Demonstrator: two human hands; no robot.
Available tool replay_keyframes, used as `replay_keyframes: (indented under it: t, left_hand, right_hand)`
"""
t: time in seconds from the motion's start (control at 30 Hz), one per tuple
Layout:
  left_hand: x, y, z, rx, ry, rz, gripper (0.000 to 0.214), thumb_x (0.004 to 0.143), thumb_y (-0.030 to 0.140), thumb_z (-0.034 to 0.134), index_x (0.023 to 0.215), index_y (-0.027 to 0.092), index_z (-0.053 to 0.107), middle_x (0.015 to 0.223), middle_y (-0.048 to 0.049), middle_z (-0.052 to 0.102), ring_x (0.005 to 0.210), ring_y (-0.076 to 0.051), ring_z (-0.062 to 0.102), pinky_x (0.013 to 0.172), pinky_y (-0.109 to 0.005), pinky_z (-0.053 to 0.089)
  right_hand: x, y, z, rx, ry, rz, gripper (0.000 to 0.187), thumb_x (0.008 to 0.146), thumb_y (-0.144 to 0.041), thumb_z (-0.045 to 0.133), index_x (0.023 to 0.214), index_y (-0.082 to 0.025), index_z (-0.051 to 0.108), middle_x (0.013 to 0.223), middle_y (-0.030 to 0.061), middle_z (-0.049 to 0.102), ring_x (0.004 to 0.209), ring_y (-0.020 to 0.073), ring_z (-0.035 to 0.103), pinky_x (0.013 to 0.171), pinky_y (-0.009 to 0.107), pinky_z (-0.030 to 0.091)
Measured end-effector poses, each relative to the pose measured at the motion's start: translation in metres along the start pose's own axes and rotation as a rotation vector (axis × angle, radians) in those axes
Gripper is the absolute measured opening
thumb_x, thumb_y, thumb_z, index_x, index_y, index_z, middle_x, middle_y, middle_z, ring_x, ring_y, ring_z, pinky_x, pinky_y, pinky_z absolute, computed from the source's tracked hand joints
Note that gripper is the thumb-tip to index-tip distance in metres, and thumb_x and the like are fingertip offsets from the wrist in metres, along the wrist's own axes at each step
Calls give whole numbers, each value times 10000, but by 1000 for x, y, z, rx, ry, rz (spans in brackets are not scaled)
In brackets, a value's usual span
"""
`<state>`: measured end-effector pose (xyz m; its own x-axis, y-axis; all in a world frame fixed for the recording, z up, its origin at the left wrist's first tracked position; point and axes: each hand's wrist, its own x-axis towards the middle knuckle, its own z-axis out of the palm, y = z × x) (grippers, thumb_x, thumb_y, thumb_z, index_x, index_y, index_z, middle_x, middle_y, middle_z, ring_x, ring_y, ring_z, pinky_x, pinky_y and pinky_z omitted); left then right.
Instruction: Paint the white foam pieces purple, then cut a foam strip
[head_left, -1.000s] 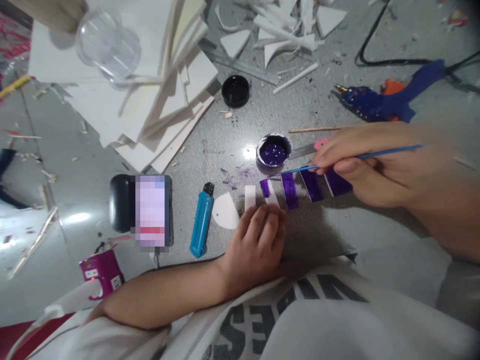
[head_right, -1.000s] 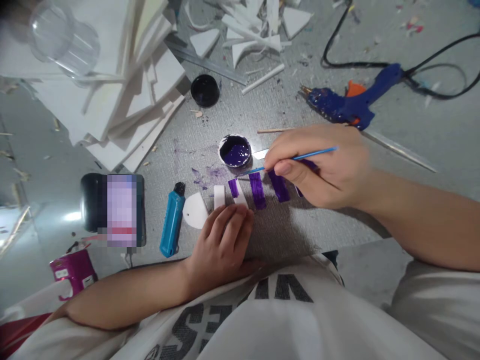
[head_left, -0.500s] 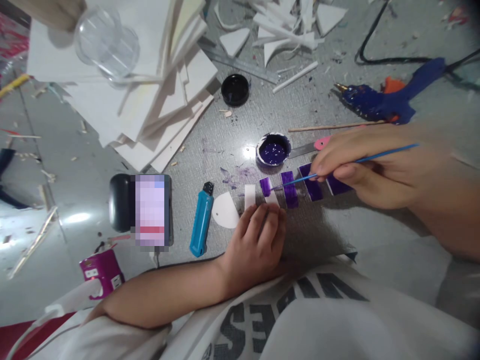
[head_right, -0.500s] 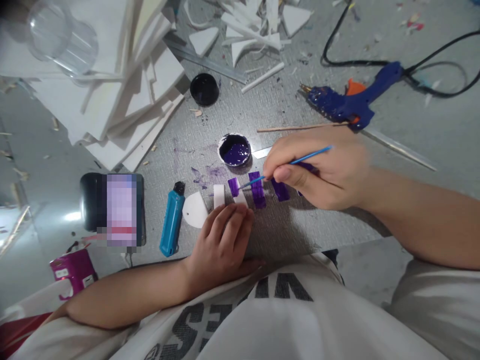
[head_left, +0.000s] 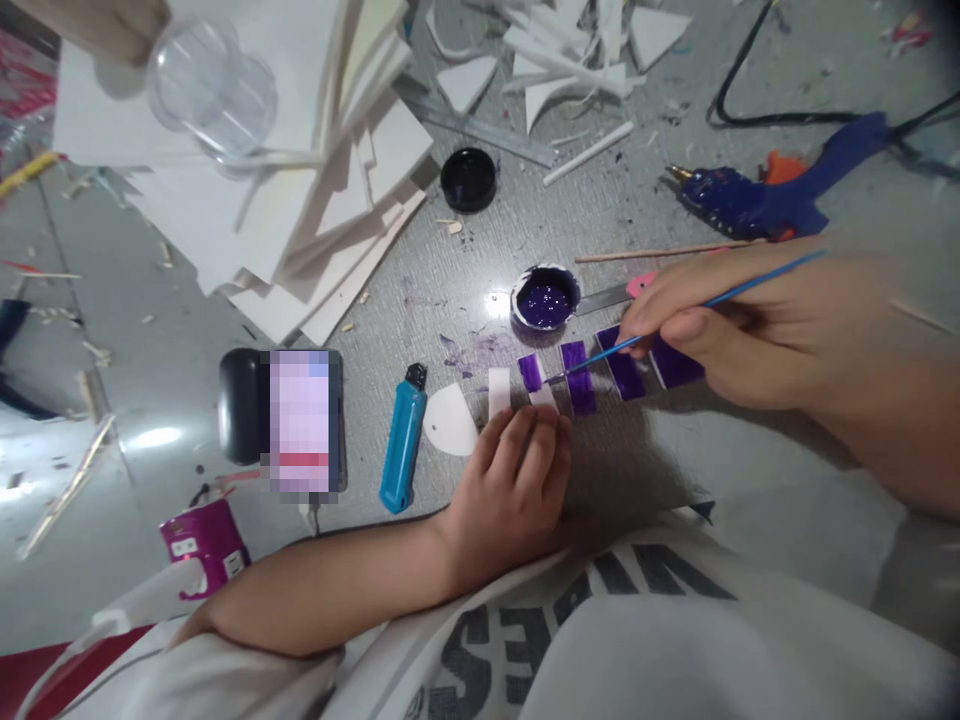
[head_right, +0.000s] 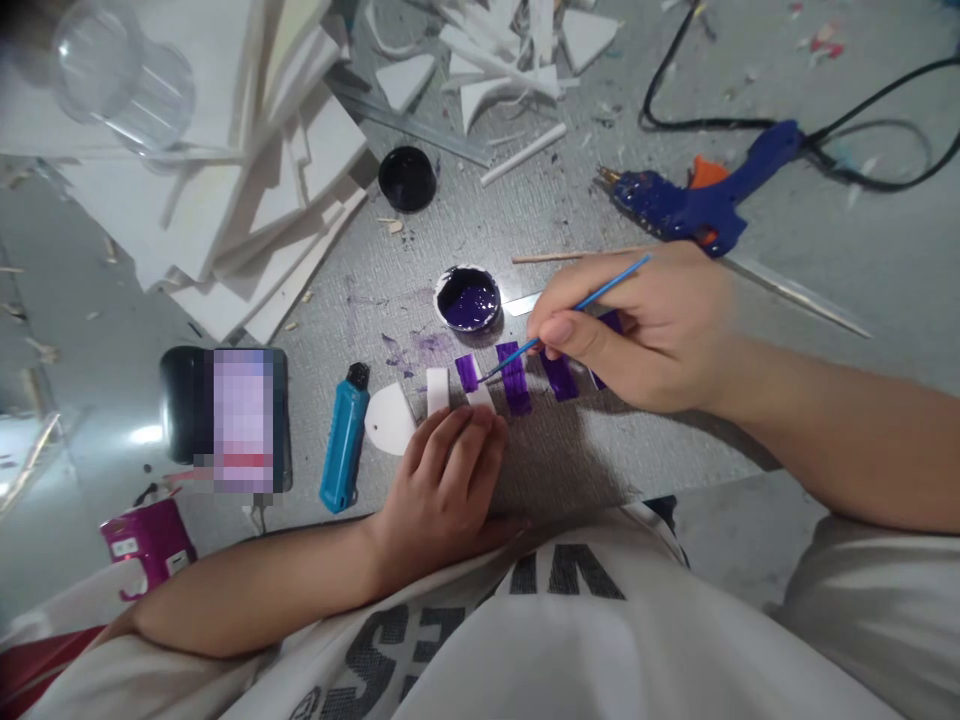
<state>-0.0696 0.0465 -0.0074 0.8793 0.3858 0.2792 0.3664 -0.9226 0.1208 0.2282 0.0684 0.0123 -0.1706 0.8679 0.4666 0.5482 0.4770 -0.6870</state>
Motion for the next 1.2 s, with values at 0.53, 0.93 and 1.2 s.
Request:
replay_keyframes:
  t: [0.53, 0.93, 1.2]
  left_hand:
    - [-2, 1, 2, -25, 1, -7, 808, 1132, 723, 504, 1365, 10, 805, 1334, -246, 783, 1306, -370, 672, 1182, -504, 566]
    - [0, 0, 0, -31, 26, -3, 767, 1186, 629, 421, 1349, -14, 808, 1319, -230, 797, 1285, -370, 687, 1165, -515, 565]
    - [-2, 0, 1, -33, 10, 4, 832, 1128, 729, 520, 1383, -16, 788, 1346, -257, 776, 1312, -382, 667, 1174, -517, 568]
  right_hand:
    - [0, -4, 3, -131, 87, 144, 230, 1105, -295, 736, 901, -270, 839, 775, -71, 832, 592, 76, 738, 501, 213, 499]
    - [1, -7, 1, -131, 119, 177, 221, 1109, -297, 719, 931, -252, 841, 722, -47, 813, 569, 75, 711, 515, 214, 476]
    - [4, -7, 4, -135, 36, 109, 288, 1108, -363, 731, 850, -264, 815, 750, -59, 822, 564, 87, 704, 515, 246, 509]
